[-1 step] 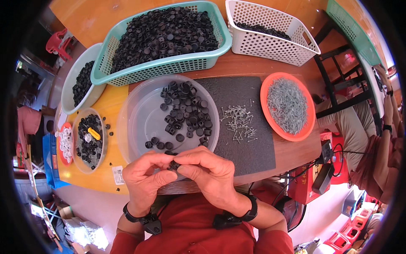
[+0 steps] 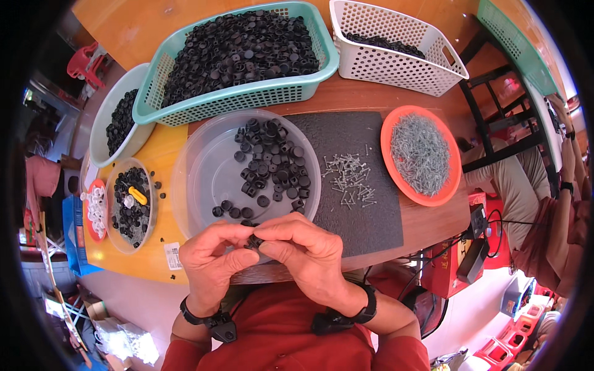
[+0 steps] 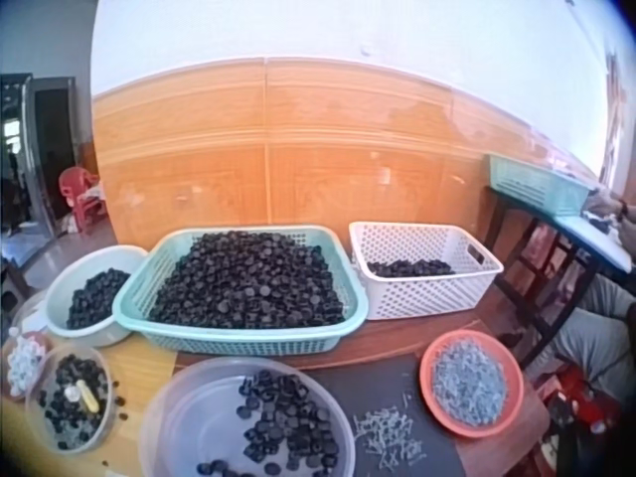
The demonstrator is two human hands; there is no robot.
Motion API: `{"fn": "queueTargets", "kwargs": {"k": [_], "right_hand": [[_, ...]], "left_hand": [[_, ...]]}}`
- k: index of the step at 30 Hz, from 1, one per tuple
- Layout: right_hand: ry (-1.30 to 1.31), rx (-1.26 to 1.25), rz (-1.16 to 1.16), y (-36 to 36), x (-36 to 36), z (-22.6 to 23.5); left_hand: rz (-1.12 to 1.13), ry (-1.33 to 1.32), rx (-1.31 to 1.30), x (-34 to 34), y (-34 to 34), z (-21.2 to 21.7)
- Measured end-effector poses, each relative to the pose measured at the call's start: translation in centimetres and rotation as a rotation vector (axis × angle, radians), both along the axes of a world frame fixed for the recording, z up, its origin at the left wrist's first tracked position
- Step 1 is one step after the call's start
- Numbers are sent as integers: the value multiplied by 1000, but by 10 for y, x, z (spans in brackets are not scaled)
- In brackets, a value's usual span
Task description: The person picks up a screw and a black plastic component by hand, then inserts the screw into the component. They pick up a second black plastic component and fit it onto the screw, pressing the two components together before placing the assembled unit into a clear plastic container.
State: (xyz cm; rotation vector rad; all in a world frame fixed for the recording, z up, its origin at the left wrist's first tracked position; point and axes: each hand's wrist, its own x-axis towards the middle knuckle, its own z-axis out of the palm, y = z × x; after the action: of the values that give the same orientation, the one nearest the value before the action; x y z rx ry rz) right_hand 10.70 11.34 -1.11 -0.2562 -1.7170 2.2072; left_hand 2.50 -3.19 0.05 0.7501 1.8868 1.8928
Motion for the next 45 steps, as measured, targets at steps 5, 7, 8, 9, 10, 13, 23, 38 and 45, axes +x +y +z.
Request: {"fn": "queueTargets", "kwargs": {"k": [5,7,8,9,10,13,23,38,45], "right_hand": [[-2,-153,13,-2,1,3],[-89,-220,28,-2,2,4],[-89,-220,31,-2,2,4],[-89,-217,24,-1,2,3],[-89,-213,18,-1,1,2],[-72,-241,14,-1,1,-1],[-50,-201,-1,-1,0,-1],[-28,-51,-10,-3,-1,4],[-24,-9,-9,0,0,1]], "left_hand": [[-1,-55,25,1,2,1],[8,-87,34,1,1,1],[11,-87,34,2,1,1],[13,-102,33,2,2,1],[16,-118,33,2,2,1],[30,-127,16,2,5,5],[-5,-67,-33,-2,2,4],[-30,-4,-55,-4,-1,7],[-70,-87,-81,-5,0,7]]}}
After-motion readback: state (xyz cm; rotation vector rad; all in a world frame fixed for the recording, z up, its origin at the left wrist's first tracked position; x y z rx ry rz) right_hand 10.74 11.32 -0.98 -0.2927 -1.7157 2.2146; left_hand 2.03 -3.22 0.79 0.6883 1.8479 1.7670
